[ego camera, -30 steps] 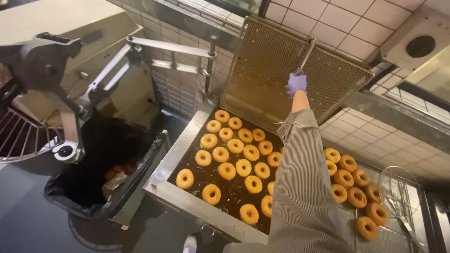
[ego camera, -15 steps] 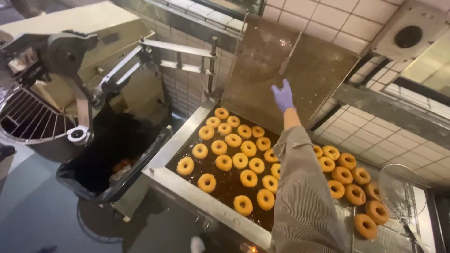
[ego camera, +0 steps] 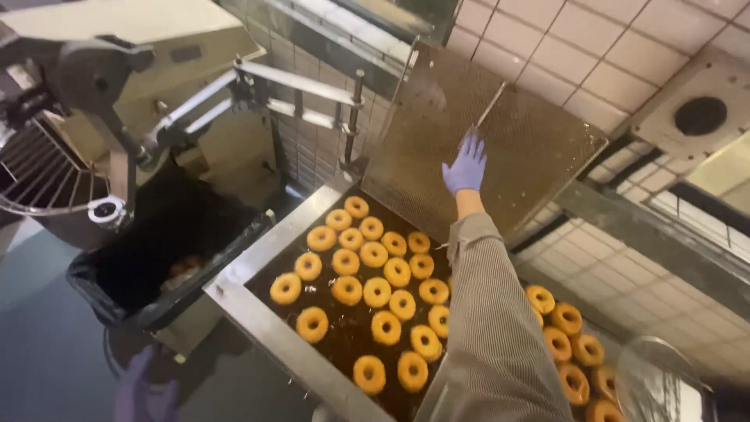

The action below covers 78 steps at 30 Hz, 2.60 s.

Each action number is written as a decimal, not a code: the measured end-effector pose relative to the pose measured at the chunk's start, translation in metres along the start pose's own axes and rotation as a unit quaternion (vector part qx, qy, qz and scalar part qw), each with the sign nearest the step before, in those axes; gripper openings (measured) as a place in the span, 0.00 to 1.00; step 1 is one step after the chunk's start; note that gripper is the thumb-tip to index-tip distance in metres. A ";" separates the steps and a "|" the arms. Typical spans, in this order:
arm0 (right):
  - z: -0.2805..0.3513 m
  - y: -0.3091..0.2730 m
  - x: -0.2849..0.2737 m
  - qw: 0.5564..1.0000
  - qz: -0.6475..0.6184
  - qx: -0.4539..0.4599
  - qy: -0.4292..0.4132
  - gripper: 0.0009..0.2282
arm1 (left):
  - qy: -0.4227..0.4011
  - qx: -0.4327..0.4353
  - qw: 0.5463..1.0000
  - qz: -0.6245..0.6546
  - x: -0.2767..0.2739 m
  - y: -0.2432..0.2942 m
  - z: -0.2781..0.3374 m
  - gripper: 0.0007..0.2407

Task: Deep frying donuts in a commercial kitchen using tongs and a skimmer.

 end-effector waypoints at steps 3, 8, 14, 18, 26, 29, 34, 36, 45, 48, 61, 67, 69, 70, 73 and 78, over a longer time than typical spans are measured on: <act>-0.008 0.018 0.028 0.999 -0.022 0.013 -0.021 0.48 | 0.005 -0.007 1.000 0.009 0.054 0.055 -0.066 0.24; -0.003 0.036 0.037 0.996 -0.078 0.002 -0.041 0.46 | -0.123 0.006 0.989 -0.079 0.084 0.125 -0.074 0.29; 0.107 0.017 -0.081 0.973 -0.222 -0.045 0.042 0.42 | -0.170 0.037 0.985 -0.001 0.091 0.192 -0.066 0.28; 0.260 0.038 -0.199 0.964 -0.259 -0.032 0.056 0.39 | -0.211 0.018 0.976 0.048 0.076 0.243 -0.046 0.29; 0.552 0.229 -0.337 0.949 -0.139 0.284 -0.014 0.32 | -0.282 -0.001 0.951 0.126 0.059 0.242 0.038 0.25; 0.640 0.332 -0.395 0.946 -0.049 0.316 0.042 0.25 | -0.300 -0.001 0.950 0.087 0.054 0.276 0.051 0.24; 0.752 0.464 -0.410 0.911 0.038 0.411 0.018 0.21 | -0.316 0.007 0.945 0.081 0.056 0.333 0.063 0.23; 0.783 0.501 -0.391 0.936 0.063 0.344 0.031 0.21 | -0.318 0.018 0.946 0.063 0.056 0.360 0.068 0.23; 0.782 0.560 -0.335 0.938 0.054 0.333 -0.083 0.20 | -0.295 0.014 0.954 0.058 0.087 0.417 0.123 0.20; 0.763 0.601 -0.324 0.906 0.046 0.368 -0.204 0.17 | -0.270 0.038 0.962 0.034 0.081 0.443 0.139 0.21; 0.678 0.511 -0.395 0.693 -0.415 0.533 -0.251 0.09 | -0.271 0.003 0.962 0.037 0.048 0.423 0.148 0.22; 0.713 0.438 -0.442 0.757 -0.336 0.528 -0.190 0.13 | -0.272 0.000 0.961 0.054 0.022 0.375 0.123 0.21; 0.712 0.430 -0.455 0.797 -0.263 0.519 -0.165 0.16 | -0.278 -0.002 0.959 0.055 0.016 0.354 0.109 0.22; 0.711 0.423 -0.465 0.874 -0.170 0.415 -0.185 0.16 | -0.268 0.017 0.961 0.067 0.008 0.343 0.104 0.21; 0.710 0.399 -0.487 0.901 -0.043 0.351 -0.253 0.17 | -0.256 0.024 0.963 0.082 -0.017 0.312 0.089 0.21; 0.726 0.402 -0.468 0.876 0.080 0.388 -0.277 0.18 | -0.251 -0.026 0.965 0.071 -0.059 0.247 0.076 0.21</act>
Point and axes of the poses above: each hand's wrist, its own z-axis away from the middle knuckle, its own x-axis out of the palm, y = z × x, the point moved 3 cm from there along -z, towards the middle knuckle, and after that the axes turned 11 degrees about y, right-handed, at the moved point
